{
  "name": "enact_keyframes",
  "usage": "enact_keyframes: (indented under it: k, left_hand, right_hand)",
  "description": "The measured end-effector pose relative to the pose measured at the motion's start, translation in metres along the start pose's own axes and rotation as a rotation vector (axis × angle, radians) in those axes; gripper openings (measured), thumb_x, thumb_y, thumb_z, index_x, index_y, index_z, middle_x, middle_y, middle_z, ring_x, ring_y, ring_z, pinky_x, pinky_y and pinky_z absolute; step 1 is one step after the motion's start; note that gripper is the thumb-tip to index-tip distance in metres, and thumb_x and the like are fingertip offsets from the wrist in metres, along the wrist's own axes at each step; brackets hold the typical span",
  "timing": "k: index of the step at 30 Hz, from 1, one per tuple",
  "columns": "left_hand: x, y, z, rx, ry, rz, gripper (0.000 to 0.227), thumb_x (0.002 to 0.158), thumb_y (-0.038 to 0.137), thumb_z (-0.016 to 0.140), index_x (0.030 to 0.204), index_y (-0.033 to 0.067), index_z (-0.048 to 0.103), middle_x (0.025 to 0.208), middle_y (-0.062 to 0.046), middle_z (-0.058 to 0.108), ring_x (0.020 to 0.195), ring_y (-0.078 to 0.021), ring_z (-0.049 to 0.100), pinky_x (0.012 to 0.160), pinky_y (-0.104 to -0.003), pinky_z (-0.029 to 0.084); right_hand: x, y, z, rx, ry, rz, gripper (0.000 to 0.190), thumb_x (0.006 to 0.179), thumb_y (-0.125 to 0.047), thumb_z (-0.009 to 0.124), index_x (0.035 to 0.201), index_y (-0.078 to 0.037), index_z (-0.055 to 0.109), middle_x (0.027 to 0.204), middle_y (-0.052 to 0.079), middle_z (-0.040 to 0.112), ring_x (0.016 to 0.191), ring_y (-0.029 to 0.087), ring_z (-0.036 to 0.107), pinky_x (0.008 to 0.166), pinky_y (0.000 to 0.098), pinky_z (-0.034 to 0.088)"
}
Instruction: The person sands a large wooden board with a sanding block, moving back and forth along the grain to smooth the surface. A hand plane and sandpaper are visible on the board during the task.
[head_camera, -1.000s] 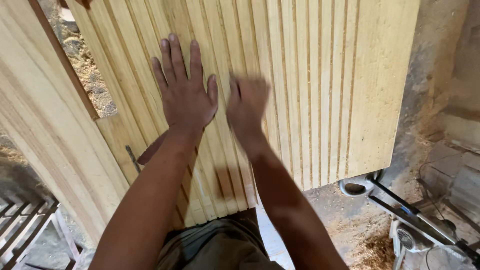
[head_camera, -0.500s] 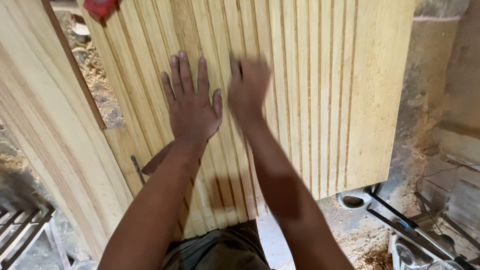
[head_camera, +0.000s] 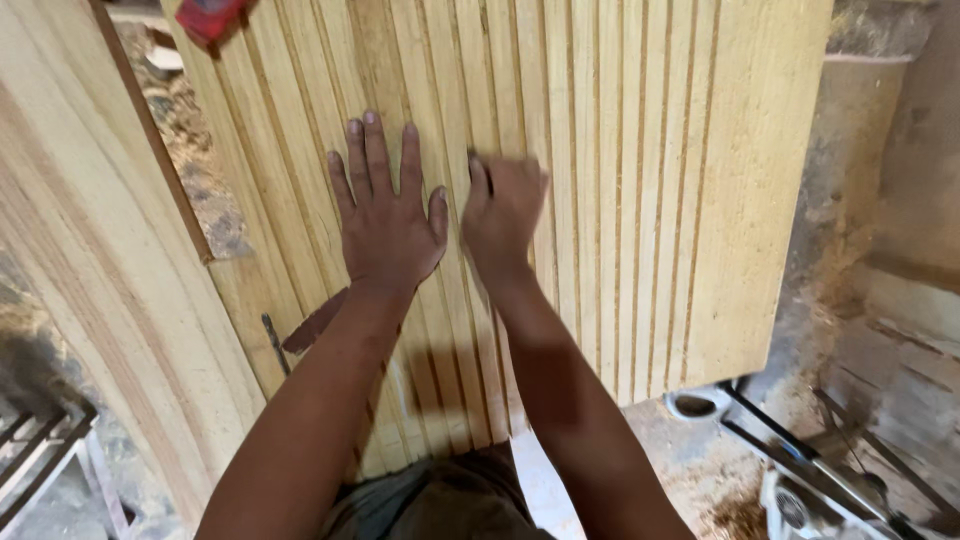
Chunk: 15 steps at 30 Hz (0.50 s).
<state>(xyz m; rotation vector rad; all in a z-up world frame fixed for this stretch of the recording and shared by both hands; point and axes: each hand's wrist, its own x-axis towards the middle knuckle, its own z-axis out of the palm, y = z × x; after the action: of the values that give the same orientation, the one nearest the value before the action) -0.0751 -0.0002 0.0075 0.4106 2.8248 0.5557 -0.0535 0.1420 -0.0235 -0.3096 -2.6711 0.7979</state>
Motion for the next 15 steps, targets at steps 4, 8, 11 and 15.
enact_keyframes:
  k: [4, 8, 11, 15]
  left_hand:
    - [0.001, -0.002, 0.003, 0.0, -0.009, 0.0, 0.072, 0.107, 0.043, 0.05, 0.166, 0.0084, 0.028, 0.171, -0.026, 0.012, 0.159, -0.0419, 0.008, 0.128, -0.061, 0.006]
    - [0.001, -0.001, 0.006, 0.006, 0.01, 0.005, 0.071, 0.108, 0.042, 0.05, 0.167, 0.0097, 0.028, 0.171, -0.026, 0.013, 0.16, -0.0412, 0.009, 0.128, -0.06, 0.006]
    - [-0.001, -0.001, 0.003, 0.013, 0.002, -0.005, 0.072, 0.106, 0.042, 0.051, 0.166, 0.0099, 0.029, 0.171, -0.026, 0.013, 0.159, -0.0411, 0.009, 0.128, -0.06, 0.006]
    - [0.002, 0.001, 0.001, -0.006, 0.008, -0.006, 0.073, 0.104, 0.043, 0.051, 0.165, 0.0093, 0.029, 0.17, -0.026, 0.013, 0.159, -0.0411, 0.008, 0.127, -0.061, 0.006]
  right_hand:
    - [0.021, 0.004, 0.016, -0.028, 0.074, -0.038, 0.005, 0.095, -0.008, 0.068, 0.095, -0.008, 0.073, 0.085, 0.011, 0.067, 0.087, 0.032, 0.058, 0.086, 0.0474, 0.041]
    - [0.118, 0.011, 0.07, -0.095, 0.13, -0.079, 0.005, 0.094, -0.011, 0.066, 0.092, -0.008, 0.069, 0.086, 0.012, 0.067, 0.091, 0.032, 0.058, 0.086, 0.0475, 0.04]
    - [0.12, 0.007, 0.068, -0.102, 0.087, -0.025, 0.008, 0.096, -0.012, 0.066, 0.091, -0.007, 0.068, 0.084, 0.012, 0.066, 0.091, 0.032, 0.058, 0.088, 0.0477, 0.042]
    - [0.043, 0.003, 0.021, -0.062, 0.03, -0.014, 0.007, 0.096, -0.01, 0.065, 0.096, -0.007, 0.072, 0.089, 0.013, 0.068, 0.092, 0.033, 0.057, 0.089, 0.049, 0.04]
